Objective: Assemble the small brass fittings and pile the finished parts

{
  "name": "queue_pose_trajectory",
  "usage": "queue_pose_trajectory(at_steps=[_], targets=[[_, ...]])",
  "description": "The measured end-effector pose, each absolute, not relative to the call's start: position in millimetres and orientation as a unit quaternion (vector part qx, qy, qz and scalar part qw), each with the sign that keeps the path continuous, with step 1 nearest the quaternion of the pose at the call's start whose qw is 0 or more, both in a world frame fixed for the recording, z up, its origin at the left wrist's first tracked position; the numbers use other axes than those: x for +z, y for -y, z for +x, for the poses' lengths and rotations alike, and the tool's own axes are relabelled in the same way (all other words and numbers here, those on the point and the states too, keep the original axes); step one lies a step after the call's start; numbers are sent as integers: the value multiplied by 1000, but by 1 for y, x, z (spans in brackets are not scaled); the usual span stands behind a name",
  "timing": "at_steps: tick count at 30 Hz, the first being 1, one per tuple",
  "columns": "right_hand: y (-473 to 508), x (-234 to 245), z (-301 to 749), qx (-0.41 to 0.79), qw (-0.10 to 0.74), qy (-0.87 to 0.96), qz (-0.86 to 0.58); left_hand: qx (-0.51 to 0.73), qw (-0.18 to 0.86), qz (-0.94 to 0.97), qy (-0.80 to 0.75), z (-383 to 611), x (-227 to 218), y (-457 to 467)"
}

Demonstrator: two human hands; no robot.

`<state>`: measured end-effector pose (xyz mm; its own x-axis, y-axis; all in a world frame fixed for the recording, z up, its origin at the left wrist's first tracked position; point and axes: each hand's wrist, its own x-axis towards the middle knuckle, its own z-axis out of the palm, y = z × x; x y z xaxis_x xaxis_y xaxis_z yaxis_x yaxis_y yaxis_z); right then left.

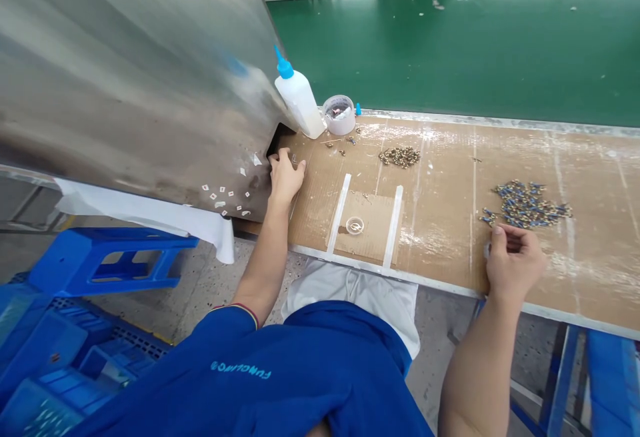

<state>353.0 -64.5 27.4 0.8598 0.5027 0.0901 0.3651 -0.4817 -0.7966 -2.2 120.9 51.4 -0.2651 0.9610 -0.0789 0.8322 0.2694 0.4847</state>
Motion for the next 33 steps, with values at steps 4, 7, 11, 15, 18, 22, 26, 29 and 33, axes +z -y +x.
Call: queue_pose_trajectory(at_steps=[4, 7, 11, 15, 18, 22, 26, 29, 33], targets=[[63, 33, 347, 83, 431, 248, -864, 182, 183, 576, -776, -2, 49, -123], [64, 31, 348, 74, 432, 256, -861, 190, 180, 574, -776, -3, 41, -126], [64, 26, 350, 57, 429, 268, -861, 199, 178, 570, -777, -6, 30, -134], [64, 21, 353, 38, 415, 282, -864, 214, 177, 569, -774, -10, 22, -141], [66, 16, 357, 34, 413, 293, -862, 227, 176, 569, -770, -12, 17, -144], [69, 10, 361, 28, 411, 299, -860, 238, 191, 575, -759, -15, 14, -145], [68, 12, 359, 29, 407, 305, -861, 238, 193, 580, -755, -16, 17, -142], [66, 18, 354, 40, 416, 292, -860, 236, 193, 588, -750, -15, 21, -137], [64, 28, 346, 59, 422, 267, -864, 236, 191, 586, -752, -13, 28, -130]])
